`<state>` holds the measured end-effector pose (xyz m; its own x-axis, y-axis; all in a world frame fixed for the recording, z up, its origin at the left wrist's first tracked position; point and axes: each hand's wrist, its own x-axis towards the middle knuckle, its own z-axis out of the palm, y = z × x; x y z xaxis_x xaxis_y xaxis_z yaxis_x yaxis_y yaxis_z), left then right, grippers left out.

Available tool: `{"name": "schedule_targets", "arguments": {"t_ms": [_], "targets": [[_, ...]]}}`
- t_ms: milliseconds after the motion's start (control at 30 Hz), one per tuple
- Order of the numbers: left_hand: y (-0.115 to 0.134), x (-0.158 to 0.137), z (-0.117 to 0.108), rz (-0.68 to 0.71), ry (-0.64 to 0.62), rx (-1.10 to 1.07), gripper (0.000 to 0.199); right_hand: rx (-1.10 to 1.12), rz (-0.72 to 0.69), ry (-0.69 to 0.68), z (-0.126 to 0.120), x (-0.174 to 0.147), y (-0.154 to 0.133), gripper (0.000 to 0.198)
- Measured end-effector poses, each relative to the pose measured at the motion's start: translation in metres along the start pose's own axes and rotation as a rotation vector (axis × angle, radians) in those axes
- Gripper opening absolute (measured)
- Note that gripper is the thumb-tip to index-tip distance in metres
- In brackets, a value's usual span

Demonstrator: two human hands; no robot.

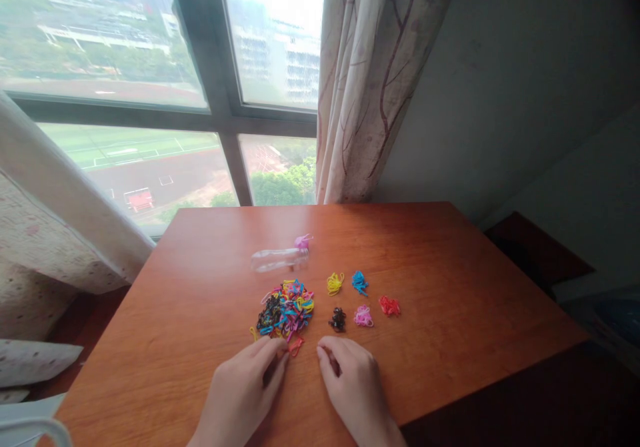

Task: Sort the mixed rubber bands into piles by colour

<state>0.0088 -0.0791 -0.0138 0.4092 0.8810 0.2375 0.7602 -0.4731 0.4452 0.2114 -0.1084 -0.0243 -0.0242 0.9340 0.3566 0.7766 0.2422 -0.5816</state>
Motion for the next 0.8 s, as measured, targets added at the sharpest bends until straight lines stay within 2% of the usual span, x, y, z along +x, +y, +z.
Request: {"name": "schedule_targets", "arguments": {"t_ms": [300, 633, 800], "targets": [[0.003, 0.001, -0.003, -0.011, -0.004, -0.003, 0.019, -0.059, 0.013, -0.06, -0.003, 0.004, -0.005, 0.025], [0.0, 0.0, -0.002, -0.022, -0.019, -0.046, 0.016, -0.109, 0.135, -0.081, 0.016, 0.027, -0.023, 0.022], [-0.002, -0.002, -0.001, -0.039, 0.059, -0.136, 0.015, -0.125, 0.152, -0.109, 0.022, 0.038, -0.032, 0.023]]}}
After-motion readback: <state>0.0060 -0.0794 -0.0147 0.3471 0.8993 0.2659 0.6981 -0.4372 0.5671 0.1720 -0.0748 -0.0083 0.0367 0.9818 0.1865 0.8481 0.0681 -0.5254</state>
